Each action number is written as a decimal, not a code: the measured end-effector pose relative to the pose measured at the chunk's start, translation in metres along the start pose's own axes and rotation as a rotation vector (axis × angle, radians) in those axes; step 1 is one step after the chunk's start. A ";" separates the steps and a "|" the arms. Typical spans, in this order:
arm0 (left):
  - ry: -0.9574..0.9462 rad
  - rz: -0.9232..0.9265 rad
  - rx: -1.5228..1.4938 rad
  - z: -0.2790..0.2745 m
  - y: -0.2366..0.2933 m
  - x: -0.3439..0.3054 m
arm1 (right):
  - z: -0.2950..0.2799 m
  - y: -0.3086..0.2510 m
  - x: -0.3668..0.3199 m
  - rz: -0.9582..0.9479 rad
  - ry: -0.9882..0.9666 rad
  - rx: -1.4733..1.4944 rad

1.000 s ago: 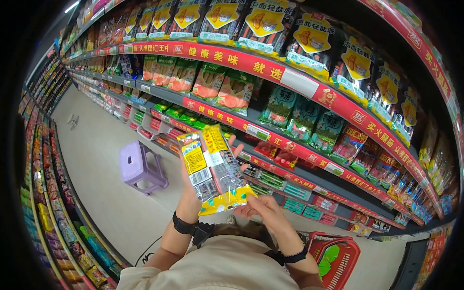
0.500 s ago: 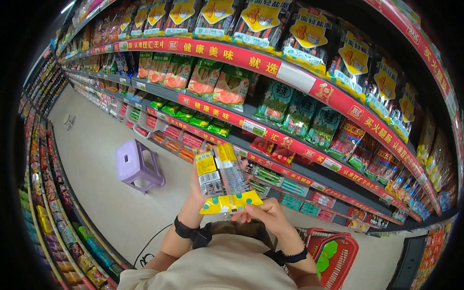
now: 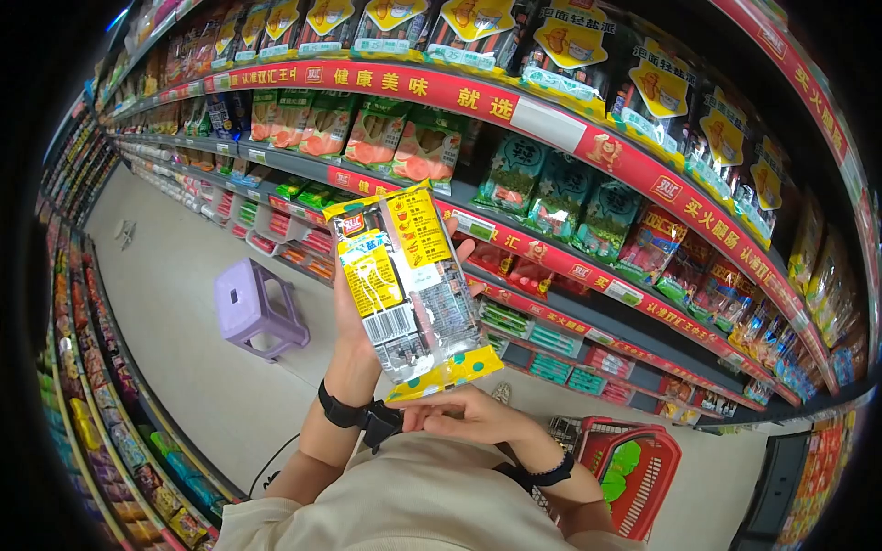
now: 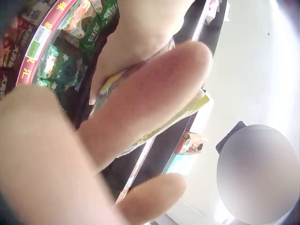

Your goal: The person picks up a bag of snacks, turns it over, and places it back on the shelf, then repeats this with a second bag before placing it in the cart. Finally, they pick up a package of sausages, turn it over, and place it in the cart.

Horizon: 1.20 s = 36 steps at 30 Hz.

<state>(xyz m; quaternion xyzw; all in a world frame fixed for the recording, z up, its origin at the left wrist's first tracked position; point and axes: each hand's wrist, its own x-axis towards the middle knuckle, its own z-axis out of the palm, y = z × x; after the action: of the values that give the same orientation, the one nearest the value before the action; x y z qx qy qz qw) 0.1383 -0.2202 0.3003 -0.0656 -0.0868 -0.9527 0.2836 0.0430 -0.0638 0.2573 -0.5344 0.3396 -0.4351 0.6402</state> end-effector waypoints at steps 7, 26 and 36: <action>-0.009 0.029 0.000 -0.010 -0.006 0.005 | 0.004 0.006 0.006 0.083 0.210 0.139; -0.105 -0.101 -0.028 0.003 0.001 0.007 | 0.014 0.001 -0.004 0.160 0.117 -0.090; -0.106 -0.061 0.038 0.018 0.018 0.001 | -0.023 -0.005 -0.016 0.109 0.450 -0.102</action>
<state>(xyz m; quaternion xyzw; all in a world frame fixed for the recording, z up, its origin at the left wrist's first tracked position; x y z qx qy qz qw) 0.1489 -0.2316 0.3198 -0.1078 -0.1217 -0.9543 0.2509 0.0155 -0.0582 0.2575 -0.4363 0.5239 -0.4902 0.5430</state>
